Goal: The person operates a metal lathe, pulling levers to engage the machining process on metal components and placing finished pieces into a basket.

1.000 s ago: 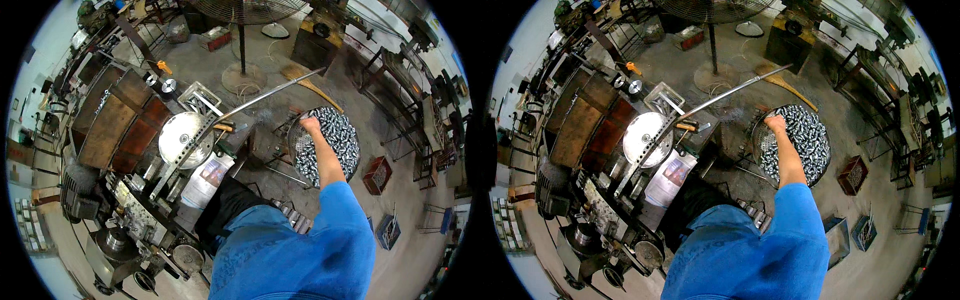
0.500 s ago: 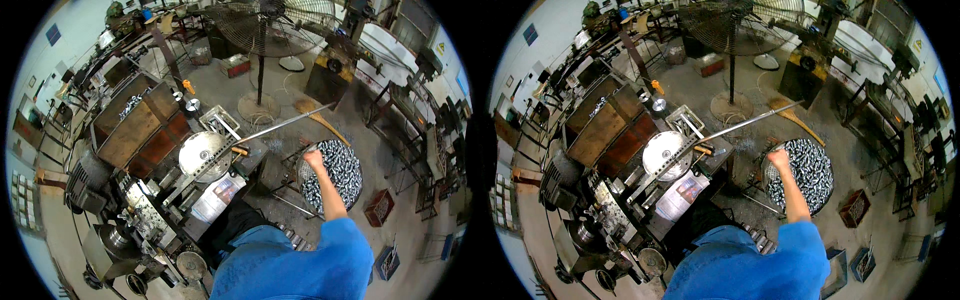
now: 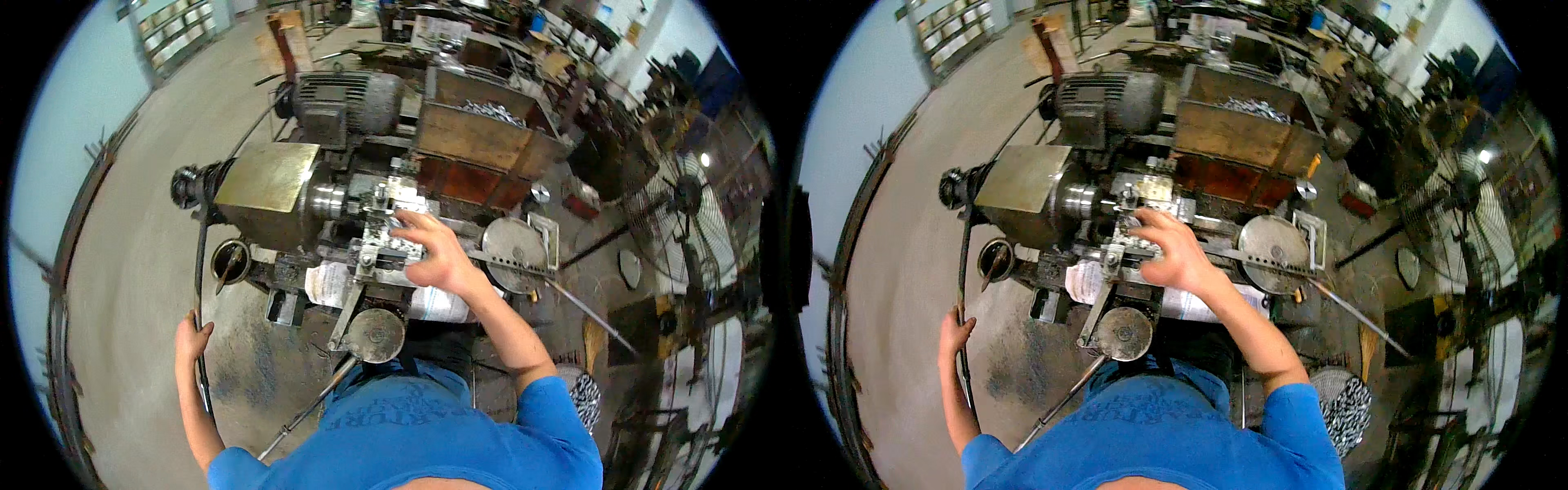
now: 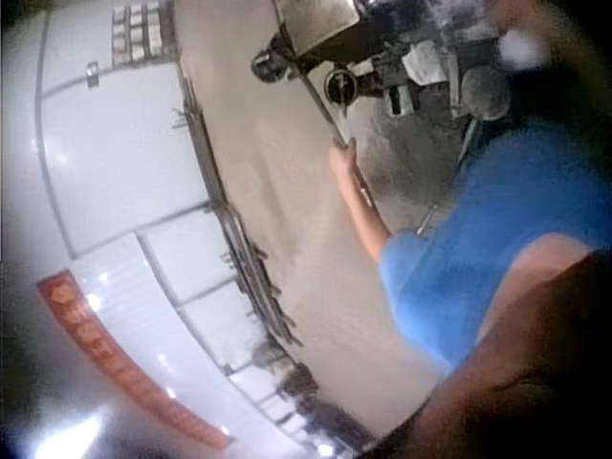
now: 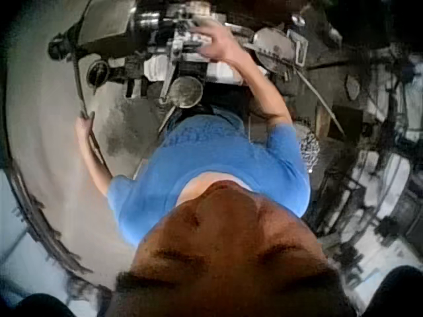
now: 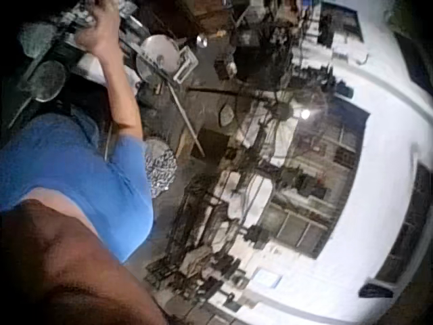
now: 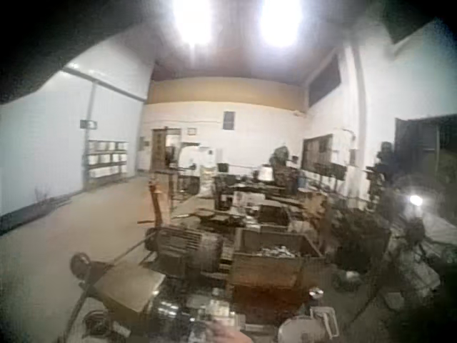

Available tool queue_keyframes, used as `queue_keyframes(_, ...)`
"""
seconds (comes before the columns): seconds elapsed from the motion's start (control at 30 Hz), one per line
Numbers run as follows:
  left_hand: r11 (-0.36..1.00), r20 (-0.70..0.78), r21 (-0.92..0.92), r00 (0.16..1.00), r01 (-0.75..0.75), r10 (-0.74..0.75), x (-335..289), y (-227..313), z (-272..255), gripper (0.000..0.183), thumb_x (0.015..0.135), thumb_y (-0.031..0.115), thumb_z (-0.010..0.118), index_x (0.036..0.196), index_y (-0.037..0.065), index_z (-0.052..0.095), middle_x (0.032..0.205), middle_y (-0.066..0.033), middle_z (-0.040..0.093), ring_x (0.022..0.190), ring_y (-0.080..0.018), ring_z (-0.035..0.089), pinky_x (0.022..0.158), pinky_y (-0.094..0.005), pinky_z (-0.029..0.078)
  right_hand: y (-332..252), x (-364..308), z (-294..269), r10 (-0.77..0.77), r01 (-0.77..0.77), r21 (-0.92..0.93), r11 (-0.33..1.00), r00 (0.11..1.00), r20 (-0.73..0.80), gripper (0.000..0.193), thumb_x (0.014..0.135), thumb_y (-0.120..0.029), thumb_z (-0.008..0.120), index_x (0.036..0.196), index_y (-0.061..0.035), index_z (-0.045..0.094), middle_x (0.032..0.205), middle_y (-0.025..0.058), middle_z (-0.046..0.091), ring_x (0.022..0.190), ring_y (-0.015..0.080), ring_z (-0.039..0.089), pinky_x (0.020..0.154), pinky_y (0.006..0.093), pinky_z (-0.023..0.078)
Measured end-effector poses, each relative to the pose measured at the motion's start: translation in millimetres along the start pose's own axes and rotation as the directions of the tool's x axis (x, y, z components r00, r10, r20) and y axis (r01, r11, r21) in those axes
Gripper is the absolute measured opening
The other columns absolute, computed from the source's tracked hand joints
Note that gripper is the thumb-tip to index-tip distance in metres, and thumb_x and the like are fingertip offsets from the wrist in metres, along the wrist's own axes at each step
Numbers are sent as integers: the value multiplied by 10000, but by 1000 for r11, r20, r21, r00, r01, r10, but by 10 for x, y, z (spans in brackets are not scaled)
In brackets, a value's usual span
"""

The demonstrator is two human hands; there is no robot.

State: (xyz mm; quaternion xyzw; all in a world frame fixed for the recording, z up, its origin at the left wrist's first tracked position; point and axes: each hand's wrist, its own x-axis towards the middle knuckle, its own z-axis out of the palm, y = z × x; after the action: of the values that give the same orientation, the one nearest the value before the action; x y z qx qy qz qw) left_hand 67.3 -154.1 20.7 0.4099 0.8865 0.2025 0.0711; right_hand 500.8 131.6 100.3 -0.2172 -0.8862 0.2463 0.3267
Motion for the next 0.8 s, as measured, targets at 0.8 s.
queue_keyframes(0.8, 846, -105, 444, 955, 296, -279, -61, -535, -301, 172, 661, 164, 579, 781, 56, 638, 739, -174, 627, 716, -341, 623, 637, -419, 495, 13, 1329, 936, 322, -237, -330, 914, 918, 232, 180, 538, -172, 562, 633, -20, 574, 1301, 307, 377, 988, 469, 531, 872, 422, 444)
